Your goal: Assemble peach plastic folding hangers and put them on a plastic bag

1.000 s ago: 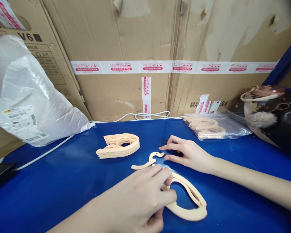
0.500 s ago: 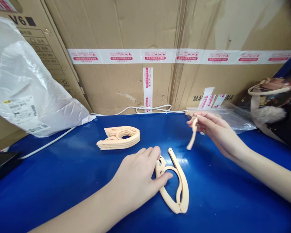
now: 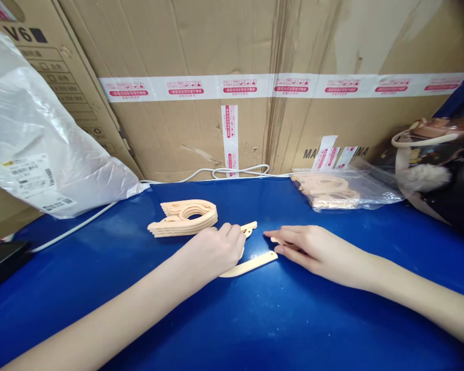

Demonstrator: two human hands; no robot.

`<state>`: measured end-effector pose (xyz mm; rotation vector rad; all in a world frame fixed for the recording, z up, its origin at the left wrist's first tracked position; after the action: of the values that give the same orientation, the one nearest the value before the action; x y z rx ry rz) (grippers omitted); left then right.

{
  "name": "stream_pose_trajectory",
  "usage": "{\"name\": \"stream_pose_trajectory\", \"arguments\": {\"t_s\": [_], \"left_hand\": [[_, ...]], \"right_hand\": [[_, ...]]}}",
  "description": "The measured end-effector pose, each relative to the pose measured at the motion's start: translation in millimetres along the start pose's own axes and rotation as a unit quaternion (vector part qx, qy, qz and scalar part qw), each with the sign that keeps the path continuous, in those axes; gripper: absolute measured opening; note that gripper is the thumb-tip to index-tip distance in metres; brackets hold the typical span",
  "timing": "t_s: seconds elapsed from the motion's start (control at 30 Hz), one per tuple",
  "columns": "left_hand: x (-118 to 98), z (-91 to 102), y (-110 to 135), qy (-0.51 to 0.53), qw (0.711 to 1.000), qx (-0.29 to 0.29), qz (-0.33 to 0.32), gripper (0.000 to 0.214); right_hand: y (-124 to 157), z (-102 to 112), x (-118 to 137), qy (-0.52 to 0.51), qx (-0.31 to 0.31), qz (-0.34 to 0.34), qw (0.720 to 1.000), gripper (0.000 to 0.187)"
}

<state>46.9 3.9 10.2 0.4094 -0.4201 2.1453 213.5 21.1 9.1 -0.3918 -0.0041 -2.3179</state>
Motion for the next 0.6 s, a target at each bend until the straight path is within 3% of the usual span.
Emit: {"name": "stream_pose_trajectory", "arguments": {"t_s": [0.2, 0.4, 0.5, 0.6], "left_hand": [[2, 1.1, 3, -0.008, 1.000, 0.000, -0.026, 0.028], [1, -10.3, 3, 0.003, 1.000, 0.008, -0.009, 0.029], [4, -11.4, 2, 0.019, 1.000, 0.014, 0.009, 0.030], [7, -1.0, 1, 0.036, 0.999, 0.022, 0.029, 0.028]], "right_hand": [[1, 1, 8, 0.079, 0.005, 0.050, 0.996, 0.040], [1, 2, 0, 0.055, 0.033, -0.057, 0.996, 0.036], [1, 3, 4, 0.031, 0.032, -0.055, 0.997, 0.032], [0, 5, 8, 0.021, 0.003, -0.026, 0.999, 0.028]]}}
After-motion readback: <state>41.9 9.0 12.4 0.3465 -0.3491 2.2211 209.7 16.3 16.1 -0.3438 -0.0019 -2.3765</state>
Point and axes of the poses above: each hand's wrist, its own y-axis away from the middle knuckle, its own z-axis out of the back of the hand, x = y × z, the point moved 5 cm from there along -y, towards the middle knuckle, and after that the axes turned 8 degrees about y, right-handed, at the moved point
